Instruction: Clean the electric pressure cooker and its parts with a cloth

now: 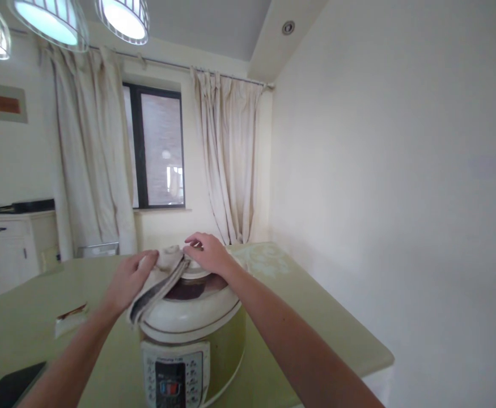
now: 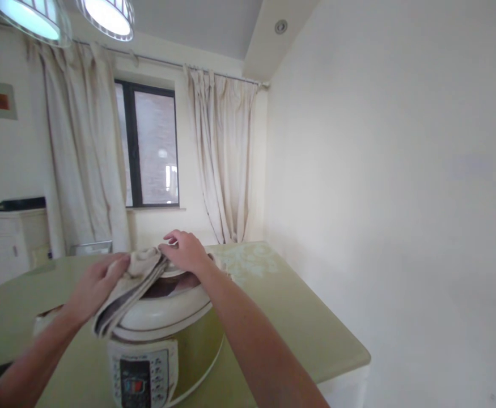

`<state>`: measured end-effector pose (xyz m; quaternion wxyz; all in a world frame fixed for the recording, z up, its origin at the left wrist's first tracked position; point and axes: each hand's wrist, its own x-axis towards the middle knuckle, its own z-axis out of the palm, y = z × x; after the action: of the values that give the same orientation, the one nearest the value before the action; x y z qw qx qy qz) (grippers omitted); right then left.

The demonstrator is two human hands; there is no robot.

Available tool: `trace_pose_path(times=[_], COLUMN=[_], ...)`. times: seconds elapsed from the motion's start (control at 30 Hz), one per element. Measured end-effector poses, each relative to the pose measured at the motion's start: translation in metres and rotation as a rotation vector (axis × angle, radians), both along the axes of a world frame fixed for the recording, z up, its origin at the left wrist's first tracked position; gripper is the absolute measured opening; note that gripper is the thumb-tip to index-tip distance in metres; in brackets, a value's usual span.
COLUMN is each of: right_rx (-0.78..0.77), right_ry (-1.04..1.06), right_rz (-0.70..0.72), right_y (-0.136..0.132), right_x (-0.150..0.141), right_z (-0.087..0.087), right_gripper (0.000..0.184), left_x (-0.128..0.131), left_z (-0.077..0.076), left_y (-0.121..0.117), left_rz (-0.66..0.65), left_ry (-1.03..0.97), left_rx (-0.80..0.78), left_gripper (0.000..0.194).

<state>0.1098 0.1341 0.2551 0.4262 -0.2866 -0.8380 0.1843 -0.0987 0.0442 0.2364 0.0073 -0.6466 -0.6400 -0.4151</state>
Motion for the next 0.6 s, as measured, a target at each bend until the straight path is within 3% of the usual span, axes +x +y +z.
trace_pose_path(times=[0.13, 0.23, 0.3, 0.4, 0.5, 0.6], right_rx=[-0.076, -0.117, -0.122, -0.113, -0.082, -0.042], right_ry=[0.076, 0.084, 0.081, 0.083, 0.080, 0.045], right_rz=[0.080, 0.132, 0.132, 0.135, 0.160, 0.115], right_y=[0.003, 0.002, 0.000, -0.004, -0.006, -0.007], right_x=[0.000, 0.002, 0.004, 0.006, 0.007, 0.007], right_z=[-0.002, -0.001, 0.001, 0.003, 0.004, 0.002], right_gripper=[0.029, 0.027, 0.024, 0.021, 0.022, 0.018], left_x=[0.036, 0.047, 0.039, 0.015, -0.006, -0.014], left_z=[-0.028, -0.028, -0.017, 0.004, 0.015, 0.017], left_y=[-0.052, -0.058, -0.042, 0.001, 0.043, 0.068], left_rz=[0.022, 0.046, 0.003, -0.122, -0.269, -0.187], left_ry=[0.123, 0.172, 0.143, 0.016, -0.158, -0.201], left_rx=[0.199, 0.176, 0.068, -0.136, -0.273, -0.320], left_gripper=[0.052, 0.064, 0.069, 0.067, 0.072, 0.073])
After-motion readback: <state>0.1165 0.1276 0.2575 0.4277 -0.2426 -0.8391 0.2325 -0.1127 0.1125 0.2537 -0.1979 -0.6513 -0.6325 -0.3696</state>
